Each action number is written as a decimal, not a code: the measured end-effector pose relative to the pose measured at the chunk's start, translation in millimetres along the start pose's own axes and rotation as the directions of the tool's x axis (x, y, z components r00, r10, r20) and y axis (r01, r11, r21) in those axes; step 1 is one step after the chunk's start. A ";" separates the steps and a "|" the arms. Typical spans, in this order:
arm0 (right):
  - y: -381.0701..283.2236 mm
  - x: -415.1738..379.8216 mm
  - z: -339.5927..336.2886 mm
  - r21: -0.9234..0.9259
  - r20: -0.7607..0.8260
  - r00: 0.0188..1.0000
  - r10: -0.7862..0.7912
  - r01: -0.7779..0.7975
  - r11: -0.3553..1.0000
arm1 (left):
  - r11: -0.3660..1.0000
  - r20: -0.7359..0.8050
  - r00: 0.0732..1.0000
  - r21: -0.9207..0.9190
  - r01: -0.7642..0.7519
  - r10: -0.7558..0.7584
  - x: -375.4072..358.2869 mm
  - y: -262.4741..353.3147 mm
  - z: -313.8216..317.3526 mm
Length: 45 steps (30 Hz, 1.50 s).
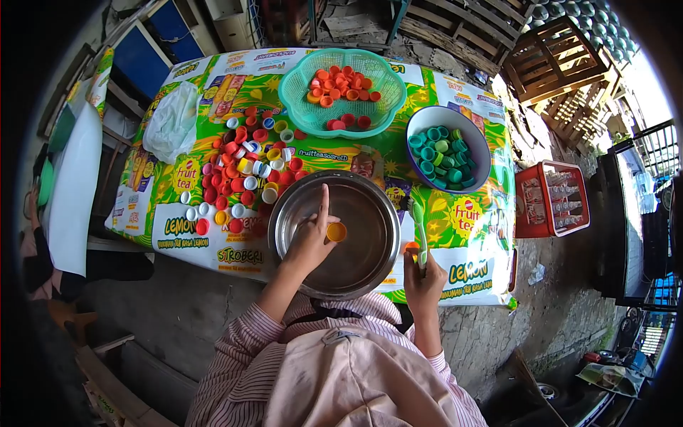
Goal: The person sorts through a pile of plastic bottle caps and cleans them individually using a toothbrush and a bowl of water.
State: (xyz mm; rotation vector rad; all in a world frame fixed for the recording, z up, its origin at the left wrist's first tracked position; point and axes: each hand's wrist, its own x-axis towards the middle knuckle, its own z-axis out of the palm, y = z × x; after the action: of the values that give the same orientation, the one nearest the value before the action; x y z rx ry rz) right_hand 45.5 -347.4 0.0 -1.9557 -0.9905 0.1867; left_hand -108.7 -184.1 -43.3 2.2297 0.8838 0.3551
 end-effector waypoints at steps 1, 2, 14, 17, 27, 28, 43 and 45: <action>-0.8 -0.3 1.3 -0.001 -0.004 1.000 -0.022 0.022 1.000 | 0.999 -0.010 1.000 0.026 -0.017 0.018 -0.5 -0.3 -0.5; -0.2 -1.2 2.5 0.001 -0.003 1.000 -0.022 0.022 1.000 | 0.999 -0.011 1.000 0.028 -0.016 0.016 -0.7 -0.8 -0.6; -5.4 -2.9 1.0 0.045 0.063 0.998 0.001 -0.003 0.999 | 0.999 -0.004 1.000 -0.033 0.027 -0.028 -3.3 2.3 -2.8; -11.4 -1.3 -3.2 -0.001 0.190 0.981 0.042 -0.042 0.999 | 1.000 -0.005 1.000 -0.017 -0.001 0.001 -2.8 -1.8 -1.3; -20.1 -13.5 -7.6 -0.189 0.443 0.894 -0.071 0.171 0.967 | 0.951 -0.112 0.993 -0.302 -0.060 0.027 -2.9 1.0 -0.5; -20.8 -13.8 -7.1 -0.190 0.444 0.893 -0.072 0.172 0.966 | 0.952 -0.112 0.993 -0.299 -0.057 0.025 -3.6 1.9 -0.9; -26.5 -14.9 -7.3 -0.185 0.419 0.904 -0.081 0.173 0.967 | 0.889 -0.124 0.989 -0.438 -0.130 0.083 1.4 -0.2 5.9; -26.0 -15.2 -7.8 -0.187 0.399 0.914 -0.074 0.160 0.969 | 0.880 -0.124 0.988 -0.454 -0.140 0.093 2.2 2.1 6.2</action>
State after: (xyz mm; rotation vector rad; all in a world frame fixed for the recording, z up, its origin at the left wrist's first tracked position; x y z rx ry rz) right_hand 24.4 -356.4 21.0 -2.0920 -1.4367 0.4287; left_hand -103.2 -186.8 -46.3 1.8327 0.6311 0.6650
